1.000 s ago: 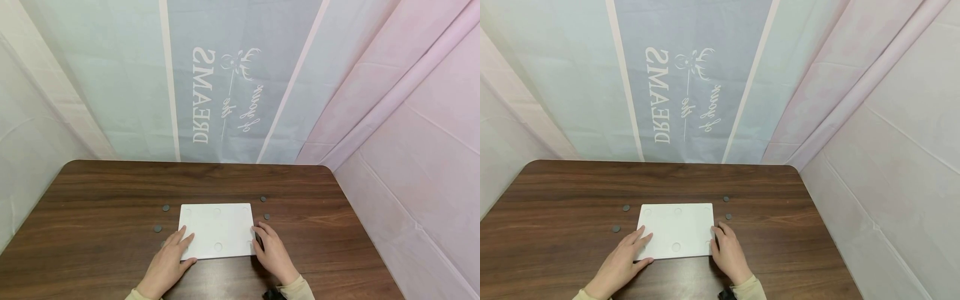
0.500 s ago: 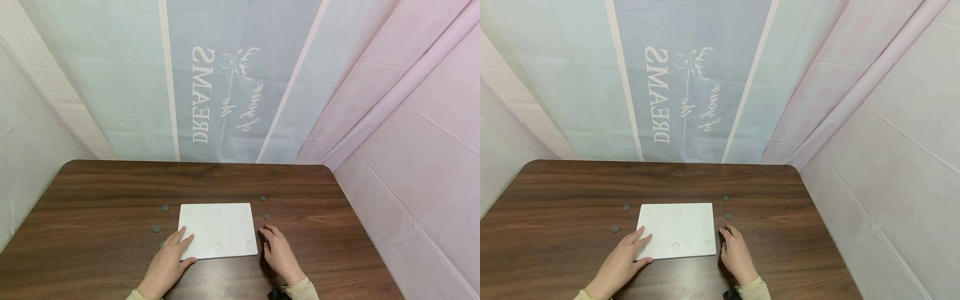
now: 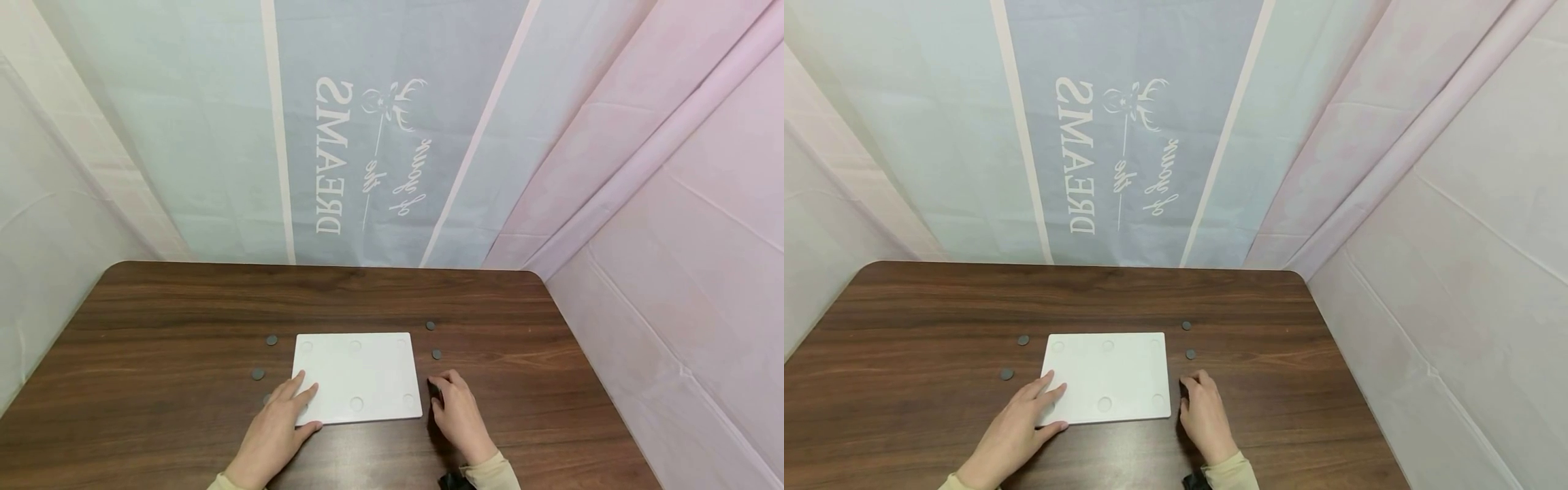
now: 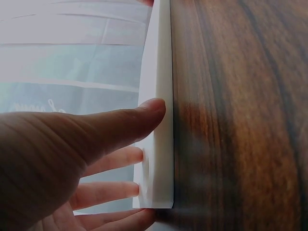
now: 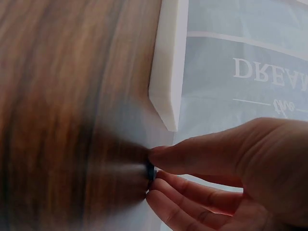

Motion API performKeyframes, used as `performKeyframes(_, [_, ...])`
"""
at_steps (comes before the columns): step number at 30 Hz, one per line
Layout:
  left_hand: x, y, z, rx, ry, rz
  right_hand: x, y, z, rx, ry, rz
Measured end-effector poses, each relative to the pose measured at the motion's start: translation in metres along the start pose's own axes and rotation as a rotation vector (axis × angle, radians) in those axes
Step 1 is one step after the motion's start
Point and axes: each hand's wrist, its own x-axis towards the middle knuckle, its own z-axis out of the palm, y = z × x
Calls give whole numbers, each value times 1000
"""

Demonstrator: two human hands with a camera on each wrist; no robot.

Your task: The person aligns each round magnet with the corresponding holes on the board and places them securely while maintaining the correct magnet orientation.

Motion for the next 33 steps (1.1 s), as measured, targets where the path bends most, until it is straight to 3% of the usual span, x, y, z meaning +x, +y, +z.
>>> performKeyframes(23, [-1, 0, 1, -12, -1, -3, 4, 6, 6, 56, 95, -2])
performKeyframes(33, [0, 0, 2, -11, 6, -2, 5, 5, 5, 84, 89, 2])
